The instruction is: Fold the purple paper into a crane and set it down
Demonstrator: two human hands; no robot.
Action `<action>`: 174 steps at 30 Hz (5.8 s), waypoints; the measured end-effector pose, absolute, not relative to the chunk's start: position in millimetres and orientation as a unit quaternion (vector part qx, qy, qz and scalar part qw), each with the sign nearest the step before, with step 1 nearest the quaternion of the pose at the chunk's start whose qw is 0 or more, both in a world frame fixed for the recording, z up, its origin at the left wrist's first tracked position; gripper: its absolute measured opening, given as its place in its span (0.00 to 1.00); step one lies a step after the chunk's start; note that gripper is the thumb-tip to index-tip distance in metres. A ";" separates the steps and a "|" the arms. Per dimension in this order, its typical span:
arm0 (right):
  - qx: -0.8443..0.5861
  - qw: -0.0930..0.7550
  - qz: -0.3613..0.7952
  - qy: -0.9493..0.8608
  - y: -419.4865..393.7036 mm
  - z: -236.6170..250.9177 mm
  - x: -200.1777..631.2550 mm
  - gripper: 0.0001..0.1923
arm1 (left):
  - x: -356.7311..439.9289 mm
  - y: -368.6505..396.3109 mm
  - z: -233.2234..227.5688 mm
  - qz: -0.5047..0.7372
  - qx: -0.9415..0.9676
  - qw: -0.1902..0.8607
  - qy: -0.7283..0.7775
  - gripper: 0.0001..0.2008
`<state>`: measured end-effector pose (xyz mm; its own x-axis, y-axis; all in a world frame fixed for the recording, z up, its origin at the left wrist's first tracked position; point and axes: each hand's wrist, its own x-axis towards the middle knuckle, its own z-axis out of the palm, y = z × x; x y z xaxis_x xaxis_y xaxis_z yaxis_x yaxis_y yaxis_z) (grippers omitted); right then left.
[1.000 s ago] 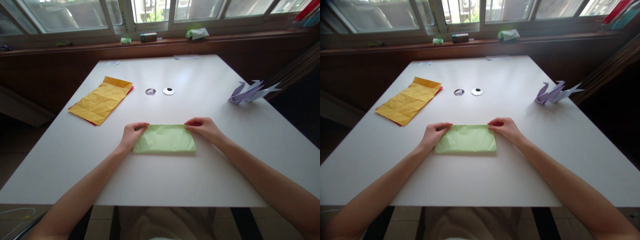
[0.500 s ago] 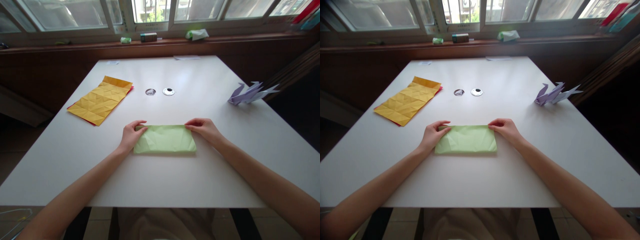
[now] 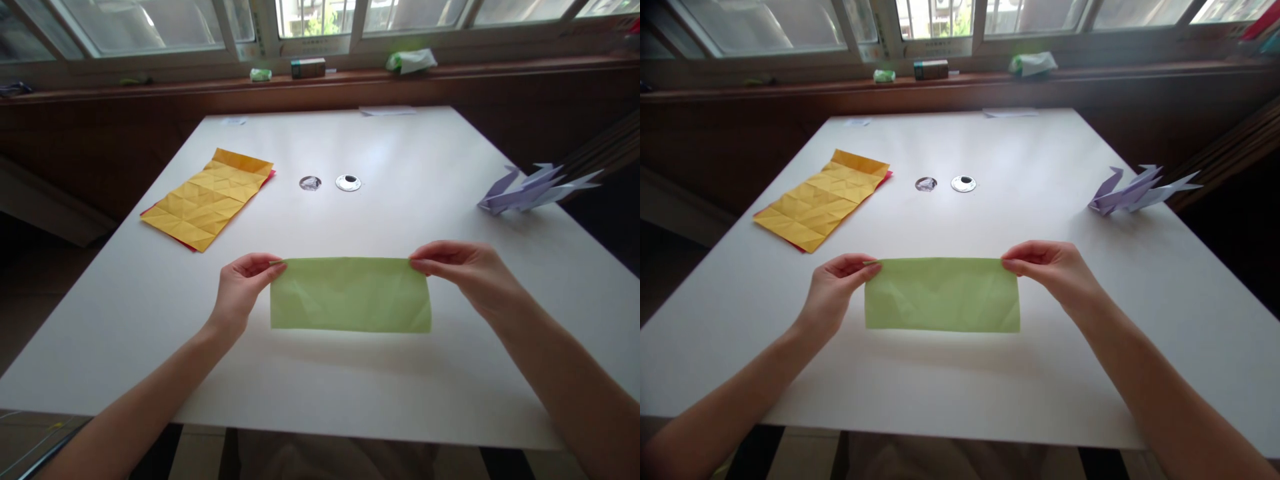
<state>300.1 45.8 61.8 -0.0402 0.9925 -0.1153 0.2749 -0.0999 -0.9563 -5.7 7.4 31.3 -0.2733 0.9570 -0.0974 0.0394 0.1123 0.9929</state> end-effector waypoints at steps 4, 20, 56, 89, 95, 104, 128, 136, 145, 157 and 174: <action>-0.571 0.412 0.460 -0.541 34.9 78.1 299.3 0.11 | -5.4 -5.3 47.0 0.546 0.403 0.451 0.580 0.11; -0.597 0.441 0.388 -0.547 24.8 85.4 303.3 0.11 | -6.0 -24.7 59.3 0.544 0.408 0.452 0.577 0.09; -0.543 0.452 0.315 -0.634 18.8 86.4 297.8 0.08 | -5.1 -20.5 54.7 0.558 0.440 0.400 0.578 0.07; -0.523 0.516 0.236 -0.636 14.1 87.3 292.4 0.10 | -6.1 -20.1 52.8 0.556 0.416 0.424 0.580 0.07; -0.539 0.509 0.267 -0.615 15.1 87.5 294.1 0.09 | -5.4 -20.5 53.8 0.538 0.420 0.416 0.601 0.07; -0.561 0.494 0.331 -0.576 20.7 83.9 297.6 0.09 | -3.4 -21.1 58.0 0.536 0.427 0.415 0.599 0.14; -0.580 0.478 0.322 -0.575 18.2 86.2 296.2 0.09 | -1.3 -23.5 58.8 0.540 0.432 0.418 0.589 0.08; -0.561 0.484 0.328 -0.586 20.2 85.2 295.8 0.09 | -2.5 -22.9 58.8 0.546 0.428 0.415 0.589 0.08; -0.541 0.492 0.305 -0.610 20.8 81.6 301.0 0.09 | -2.3 -23.1 58.6 0.550 0.428 0.410 0.589 0.09; -0.524 0.489 0.295 -0.632 21.4 80.2 306.2 0.10 | -3.3 -22.2 55.9 0.564 0.425 0.418 0.571 0.09; -0.527 0.486 0.296 -0.632 22.1 80.2 306.1 0.09 | -4.6 -23.3 55.3 0.557 0.422 0.426 0.575 0.08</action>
